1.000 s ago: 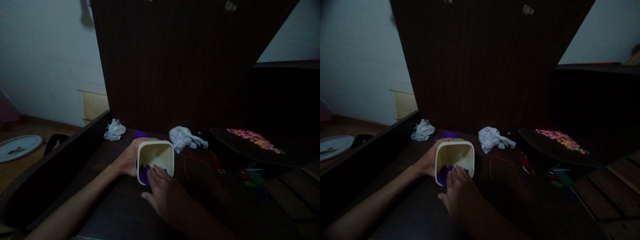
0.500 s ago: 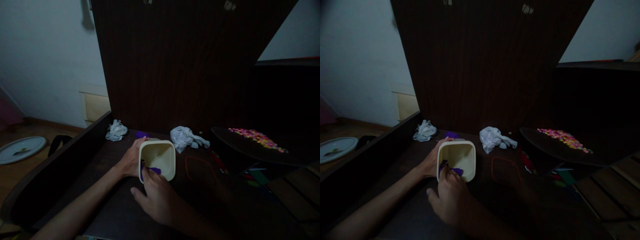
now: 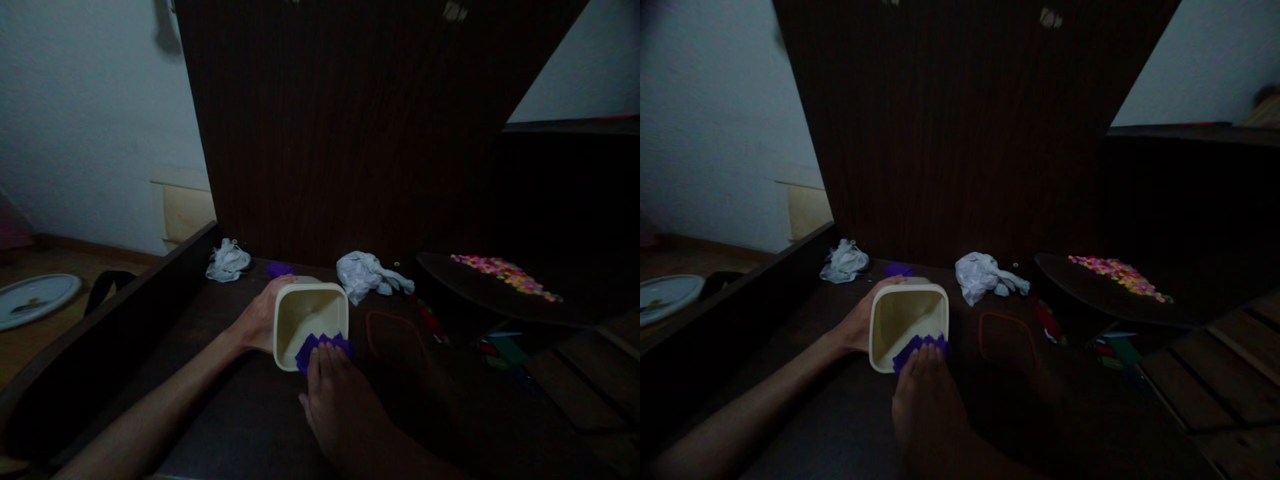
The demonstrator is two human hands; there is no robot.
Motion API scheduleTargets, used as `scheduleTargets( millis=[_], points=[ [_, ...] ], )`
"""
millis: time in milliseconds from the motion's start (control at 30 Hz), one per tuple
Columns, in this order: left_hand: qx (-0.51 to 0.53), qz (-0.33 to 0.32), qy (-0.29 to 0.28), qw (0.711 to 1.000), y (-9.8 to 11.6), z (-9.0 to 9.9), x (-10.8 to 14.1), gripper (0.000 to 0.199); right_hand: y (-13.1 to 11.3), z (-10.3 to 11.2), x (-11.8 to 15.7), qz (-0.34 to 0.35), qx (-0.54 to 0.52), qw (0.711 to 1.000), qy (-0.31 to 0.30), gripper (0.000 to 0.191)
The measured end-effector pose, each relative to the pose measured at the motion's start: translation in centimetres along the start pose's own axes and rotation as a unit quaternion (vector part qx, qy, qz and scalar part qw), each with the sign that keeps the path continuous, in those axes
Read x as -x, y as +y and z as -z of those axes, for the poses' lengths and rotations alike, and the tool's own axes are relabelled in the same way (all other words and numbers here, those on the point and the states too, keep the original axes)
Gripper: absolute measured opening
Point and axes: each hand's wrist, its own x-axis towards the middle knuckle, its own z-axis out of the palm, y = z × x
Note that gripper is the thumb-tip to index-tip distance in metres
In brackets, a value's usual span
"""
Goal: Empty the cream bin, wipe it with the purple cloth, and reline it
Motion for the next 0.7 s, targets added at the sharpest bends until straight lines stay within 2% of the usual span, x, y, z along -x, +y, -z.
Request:
scheduleTargets(
  millis=[100, 233, 367, 567, 700],
  points=[
    [-0.005, 0.003, 0.0, 1.0, 0.1, 0.0, -0.1, 0.124, -0.2, 0.5, -0.1, 0.022, 0.058, 0.998, -0.001, 0.062],
    [0.008, -0.002, 0.018, 1.0, 0.4, -0.3, -0.2, 0.127, 0.0, 3.2, -1.4, 0.077, 0.087, 0.988, -0.097, 0.101],
    [0.01, -0.011, 0.027, 1.0, 0.6, -0.4, -0.2, 0.126, 0.3, 5.2, -3.5, 0.098, 0.09, 0.974, -0.184, 0.115],
    [0.008, 0.0, 0.017, 1.0, 0.8, -0.3, 0.1, 0.132, 0.6, 4.4, -7.3, 0.084, 0.018, 0.969, -0.23, 0.12],
    [0.007, 0.0, 0.023, 1.0, 1.0, -0.3, 0.1, 0.13, 0.5, 4.2, -8.6, 0.081, 0.005, 0.964, -0.253, 0.125]
  ],
)
